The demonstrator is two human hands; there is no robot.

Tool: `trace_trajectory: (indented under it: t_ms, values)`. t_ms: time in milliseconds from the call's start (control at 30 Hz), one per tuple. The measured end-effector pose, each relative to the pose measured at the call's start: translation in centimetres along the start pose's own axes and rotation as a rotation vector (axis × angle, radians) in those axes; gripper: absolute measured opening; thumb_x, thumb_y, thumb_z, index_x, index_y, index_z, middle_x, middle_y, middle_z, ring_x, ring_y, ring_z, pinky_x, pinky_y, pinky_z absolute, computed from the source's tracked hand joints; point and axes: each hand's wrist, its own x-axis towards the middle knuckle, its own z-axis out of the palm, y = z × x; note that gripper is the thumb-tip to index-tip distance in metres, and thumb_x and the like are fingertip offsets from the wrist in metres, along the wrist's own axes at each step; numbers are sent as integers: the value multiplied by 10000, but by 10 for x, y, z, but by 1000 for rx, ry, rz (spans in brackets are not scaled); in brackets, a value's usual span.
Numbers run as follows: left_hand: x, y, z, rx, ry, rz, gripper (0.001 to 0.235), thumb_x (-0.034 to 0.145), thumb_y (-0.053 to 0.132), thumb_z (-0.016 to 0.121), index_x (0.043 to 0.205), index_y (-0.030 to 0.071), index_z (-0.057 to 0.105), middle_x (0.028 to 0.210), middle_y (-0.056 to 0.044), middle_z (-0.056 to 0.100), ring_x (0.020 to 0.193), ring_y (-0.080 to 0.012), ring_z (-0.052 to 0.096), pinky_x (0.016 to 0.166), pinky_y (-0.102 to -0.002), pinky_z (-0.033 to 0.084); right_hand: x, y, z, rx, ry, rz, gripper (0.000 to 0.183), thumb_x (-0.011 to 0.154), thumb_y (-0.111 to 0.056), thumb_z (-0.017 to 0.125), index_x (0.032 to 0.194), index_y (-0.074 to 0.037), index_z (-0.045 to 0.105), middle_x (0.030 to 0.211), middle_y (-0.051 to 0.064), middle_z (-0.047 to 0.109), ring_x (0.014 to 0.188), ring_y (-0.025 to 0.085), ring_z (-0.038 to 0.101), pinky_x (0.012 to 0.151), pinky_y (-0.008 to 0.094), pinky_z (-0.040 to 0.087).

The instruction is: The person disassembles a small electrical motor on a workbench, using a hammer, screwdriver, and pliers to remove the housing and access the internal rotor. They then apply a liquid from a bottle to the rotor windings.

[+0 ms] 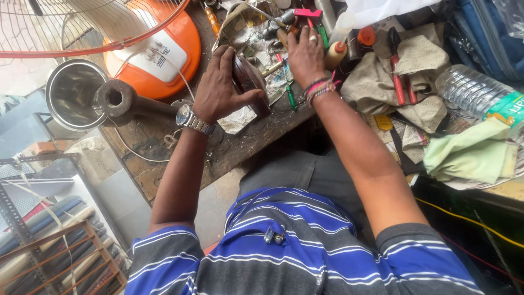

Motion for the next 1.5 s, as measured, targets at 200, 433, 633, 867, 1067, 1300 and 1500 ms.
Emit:
trace_trajectory:
  t_ms: [200,433,633,867,1067,1300,1500]
  values:
    - [-1,-3,3,-30,-49,-43,1301,731,846,730,1533,-75,284,1567,-302,326,1452,-455,373,1192,-498,366,-33,-13,-7,122,1,31,592,1020,-53,484,1577,-230,394,1488,340,431,1356,465,436,1098,621,338]
    - [1,2,-5,12,-55,-8,1323,724,847,743,1551,-69,266,1588,-303,301,1459,-458,363,1182,-527,364,6,-7,-37,213,-205,173,711,986,-468,599,1526,-72,359,1326,306,539,1260,468,500,1095,638,334]
    - [-1,3,0,65,-78,-46,1347,704,869,732,1574,-33,240,1607,-290,277,1464,-440,353,1140,-575,371,29,5,-32,164,-313,294,709,1033,-619,473,1193,43,672,1264,290,587,1181,411,563,984,545,449]
    - [1,4,4,38,-39,-22,1354,702,872,748,1571,-35,243,1594,-298,292,1457,-451,364,1137,-567,390,39,9,-34,110,-325,352,841,957,-790,439,1037,-12,751,1216,259,627,1175,402,532,943,515,427]
    - [4,10,8,6,-22,-19,1356,678,865,766,1562,-29,257,1593,-297,296,1451,-446,370,1153,-540,399,40,4,-25,102,-162,348,687,985,-649,523,960,-14,783,1199,255,620,1126,392,589,920,522,458]
    - [10,19,10,17,11,8,1369,666,858,812,1557,-26,265,1590,-294,282,1468,-453,334,1163,-542,374,44,12,-21,285,-224,354,605,958,-606,574,1003,-34,769,1138,250,657,1044,398,654,878,505,517]
    - [8,22,9,-11,9,-9,1340,654,828,821,1542,-15,276,1592,-285,284,1447,-455,364,1157,-522,395,55,15,-30,212,-286,353,667,968,-667,549,1014,-34,756,1064,231,700,1046,397,647,893,531,483]
